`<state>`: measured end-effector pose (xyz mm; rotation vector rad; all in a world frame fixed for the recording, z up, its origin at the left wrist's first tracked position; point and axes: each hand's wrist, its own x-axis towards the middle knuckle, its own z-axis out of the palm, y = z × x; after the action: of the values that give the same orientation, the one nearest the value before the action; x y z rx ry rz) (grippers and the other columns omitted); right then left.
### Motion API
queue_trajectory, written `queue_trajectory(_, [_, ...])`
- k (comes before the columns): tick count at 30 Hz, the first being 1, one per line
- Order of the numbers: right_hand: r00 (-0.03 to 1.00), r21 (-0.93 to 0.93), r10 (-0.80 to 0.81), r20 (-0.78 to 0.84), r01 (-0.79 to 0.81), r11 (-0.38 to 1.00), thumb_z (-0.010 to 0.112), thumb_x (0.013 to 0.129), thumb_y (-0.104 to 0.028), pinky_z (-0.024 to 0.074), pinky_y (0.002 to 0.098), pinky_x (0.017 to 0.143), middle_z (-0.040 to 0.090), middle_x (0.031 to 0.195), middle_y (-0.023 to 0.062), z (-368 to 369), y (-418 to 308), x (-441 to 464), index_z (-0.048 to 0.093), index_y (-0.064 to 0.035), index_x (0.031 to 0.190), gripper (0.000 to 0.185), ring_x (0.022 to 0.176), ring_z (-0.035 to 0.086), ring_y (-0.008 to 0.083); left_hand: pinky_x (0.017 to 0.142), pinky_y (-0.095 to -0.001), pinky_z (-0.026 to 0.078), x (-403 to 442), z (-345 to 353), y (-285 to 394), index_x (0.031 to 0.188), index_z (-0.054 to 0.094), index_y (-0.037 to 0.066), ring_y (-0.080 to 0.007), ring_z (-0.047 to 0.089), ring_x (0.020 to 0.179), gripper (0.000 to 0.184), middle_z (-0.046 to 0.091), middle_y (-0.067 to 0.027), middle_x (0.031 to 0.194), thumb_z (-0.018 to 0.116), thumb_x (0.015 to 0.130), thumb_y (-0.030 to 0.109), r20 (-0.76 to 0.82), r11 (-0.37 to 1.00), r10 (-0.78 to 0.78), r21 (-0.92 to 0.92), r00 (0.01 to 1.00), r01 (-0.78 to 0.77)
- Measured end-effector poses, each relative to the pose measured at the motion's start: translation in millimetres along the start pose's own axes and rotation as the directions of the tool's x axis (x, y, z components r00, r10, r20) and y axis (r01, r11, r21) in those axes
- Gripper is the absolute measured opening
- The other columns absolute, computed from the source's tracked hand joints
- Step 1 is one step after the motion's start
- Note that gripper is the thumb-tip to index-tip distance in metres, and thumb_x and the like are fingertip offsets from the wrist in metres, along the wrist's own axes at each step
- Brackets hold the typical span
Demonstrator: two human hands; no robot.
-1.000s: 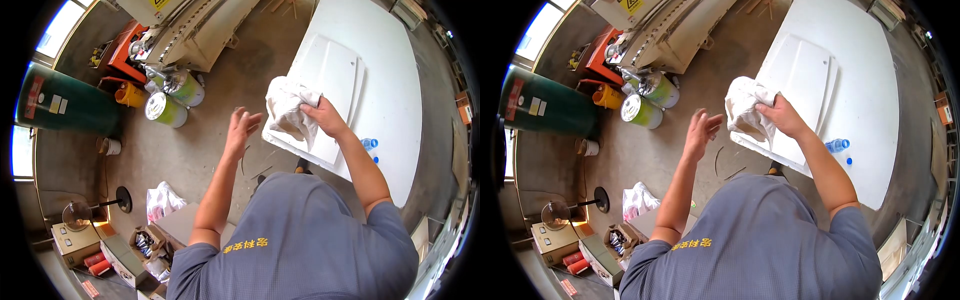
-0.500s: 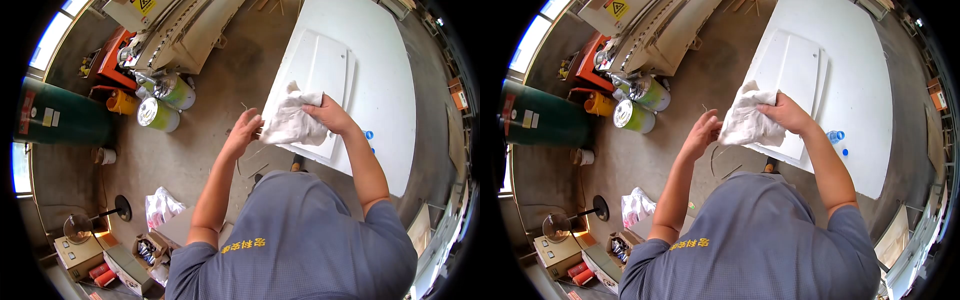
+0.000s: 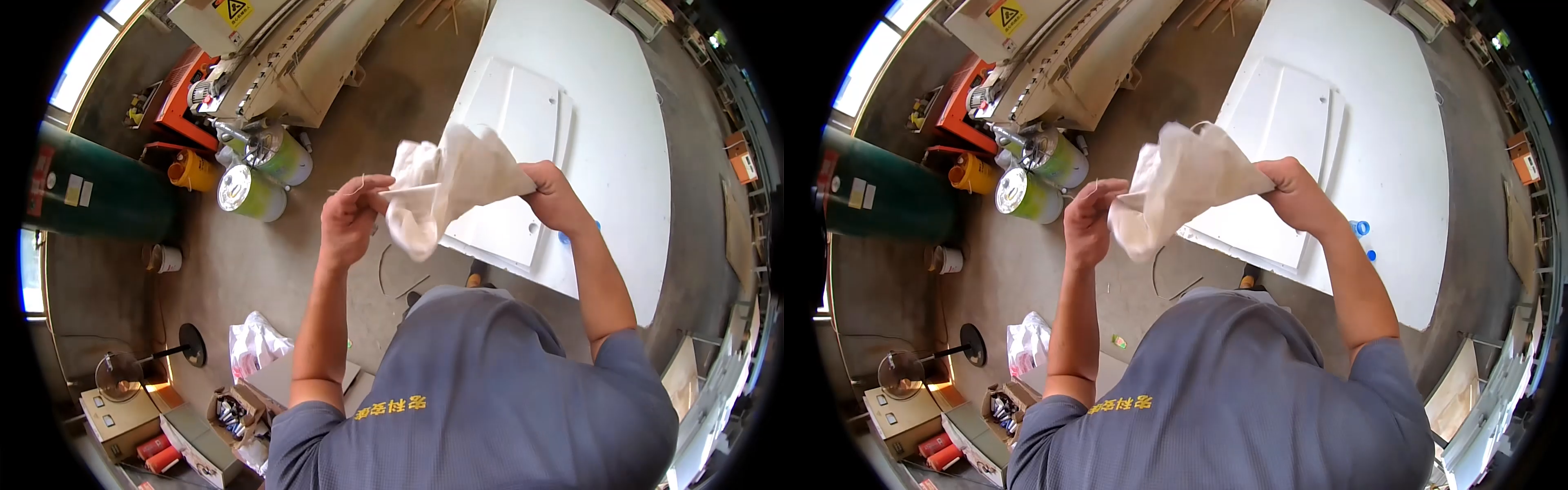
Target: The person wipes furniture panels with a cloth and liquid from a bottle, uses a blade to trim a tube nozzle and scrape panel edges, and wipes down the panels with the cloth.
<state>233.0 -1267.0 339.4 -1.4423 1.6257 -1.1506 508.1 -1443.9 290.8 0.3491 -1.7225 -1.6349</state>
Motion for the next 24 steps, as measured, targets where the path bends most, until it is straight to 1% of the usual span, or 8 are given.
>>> queue_trajectory(8, [0.977, -0.200, -0.182, 0.110, 0.201, 0.959, 0.052, 0.073, 0.009, 0.0506, 0.0324, 0.093, 0.071, 0.114, 0.0185, -10.6, -31.2, -1.0, 0.072, -0.0003, 0.106, 0.040, 0.109, 0.066, 0.0279, 0.092, -0.0310, 0.049, 14.4, -8.8, 12.2, 0.118, 0.063, 0.000, -0.0192, 0.065, 0.091, 0.052, 0.071, -0.0108, 0.101, 0.041, 0.074, -0.017, -0.012, 0.952, 0.028, 0.305, 1.000, -0.023])
queue_trajectory(10, [0.962, 0.063, -0.217, 0.165, 0.209, 0.976, 0.049, 0.071, 0.006, 0.0503, 0.0330, 0.093, 0.070, 0.116, 0.0186, -14.5, -26.7, 3.4, 0.072, -0.0013, 0.106, 0.042, 0.110, 0.065, 0.0272, 0.096, -0.0318, 0.047, 24.7, -0.4, 29.4, 0.121, 0.062, 0.001, -0.0224, 0.065, 0.098, 0.053, 0.070, -0.0104, 0.107, 0.047, 0.072, -0.014, -0.005, 0.682, 0.339, 0.691, 0.941, -0.242])
queue_trajectory(12, [0.979, 0.020, -0.118, 0.163, 0.117, 0.993, 0.053, 0.072, 0.007, 0.0506, 0.0322, 0.091, 0.071, 0.110, 0.0159, -12.2, -45.6, 6.1, 0.072, -0.0001, 0.103, 0.036, 0.102, 0.066, 0.0252, 0.100, -0.0358, 0.045, 36.6, 39.5, 62.3, 0.123, 0.062, 0.002, -0.0261, 0.060, 0.110, 0.052, 0.066, -0.0116, 0.120, 0.064, 0.072, -0.009, 0.074, 0.734, 0.333, 0.606, 0.940, -0.307])
queue_trajectory(15, [0.963, -0.091, -0.140, 0.232, 0.165, 0.982, 0.062, 0.074, 0.007, 0.0518, 0.0293, 0.085, 0.072, 0.101, 0.0104, -11.6, -44.6, 16.5, 0.071, 0.0022, 0.100, 0.028, 0.092, 0.067, 0.0197, 0.095, -0.0312, 0.048, 54.4, 66.4, 64.4, 0.126, 0.059, 0.001, -0.0223, 0.064, 0.103, 0.051, 0.068, -0.0094, 0.113, 0.075, 0.077, 0.003, 0.294, 0.832, -0.107, 0.549, 0.950, -0.076])
queue_trajectory(18, [0.964, 0.637, -0.266, -0.012, 0.212, 0.741, 0.051, 0.102, -0.042, 0.0489, 0.0352, 0.100, 0.067, 0.121, 0.0182, -17.6, -7.0, 24.6, 0.049, -0.0021, 0.139, 0.054, 0.111, 0.066, 0.0254, 0.090, -0.0283, 0.051, 66.3, 58.7, 33.7, 0.128, 0.056, -0.001, -0.0145, 0.065, 0.096, 0.044, 0.069, -0.0054, 0.109, 0.072, 0.088, 0.009, 0.400, 0.807, -0.446, 0.567, 0.801, 0.166])
queue_trajectory(20, [0.996, 0.954, -0.086, 0.023, 0.004, 0.301, 0.024, 0.099, -0.070, 0.0335, 0.0442, 0.116, 0.049, 0.145, 0.0225, -17.4, 36.8, 20.1, 0.035, -0.0001, 0.150, 0.087, 0.134, 0.049, 0.0296, 0.090, -0.0284, 0.051, 56.0, 59.2, 27.0, 0.126, 0.058, -0.002, -0.0122, 0.064, 0.098, 0.036, 0.069, -0.0057, 0.111, 0.067, 0.092, 0.008, 0.256, 0.916, -0.338, -0.133, 0.906, 0.379])
queue_trajectory(22, [0.992, 0.930, 0.055, 0.116, -0.128, 0.345, 0.023, 0.097, -0.073, 0.0302, 0.0461, 0.117, 0.047, 0.148, 0.0180, 14.4, 77.1, -3.4, 0.032, 0.0008, 0.152, 0.092, 0.138, 0.045, 0.0303, 0.090, -0.0287, 0.052, 49.3, 61.3, 20.2, 0.126, 0.058, -0.002, -0.0126, 0.065, 0.100, 0.034, 0.068, -0.0073, 0.113, 0.065, 0.094, 0.006, 0.211, 0.899, -0.327, -0.230, 0.921, 0.372])
queue_trajectory(24, [0.953, 0.952, 0.013, 0.303, -0.303, 0.045, 0.024, 0.095, -0.076, 0.0265, 0.0473, 0.119, 0.047, 0.150, 0.0134, 44.7, 86.5, -20.6, 0.028, 0.0013, 0.153, 0.097, 0.139, 0.043, 0.0306, 0.091, -0.0292, 0.052, 42.4, 60.6, -1.2, 0.128, 0.058, -0.001, -0.0128, 0.065, 0.102, 0.035, 0.068, -0.0071, 0.115, 0.065, 0.094, 0.005, 0.152, 0.830, -0.362, -0.396, 0.919, 0.393])
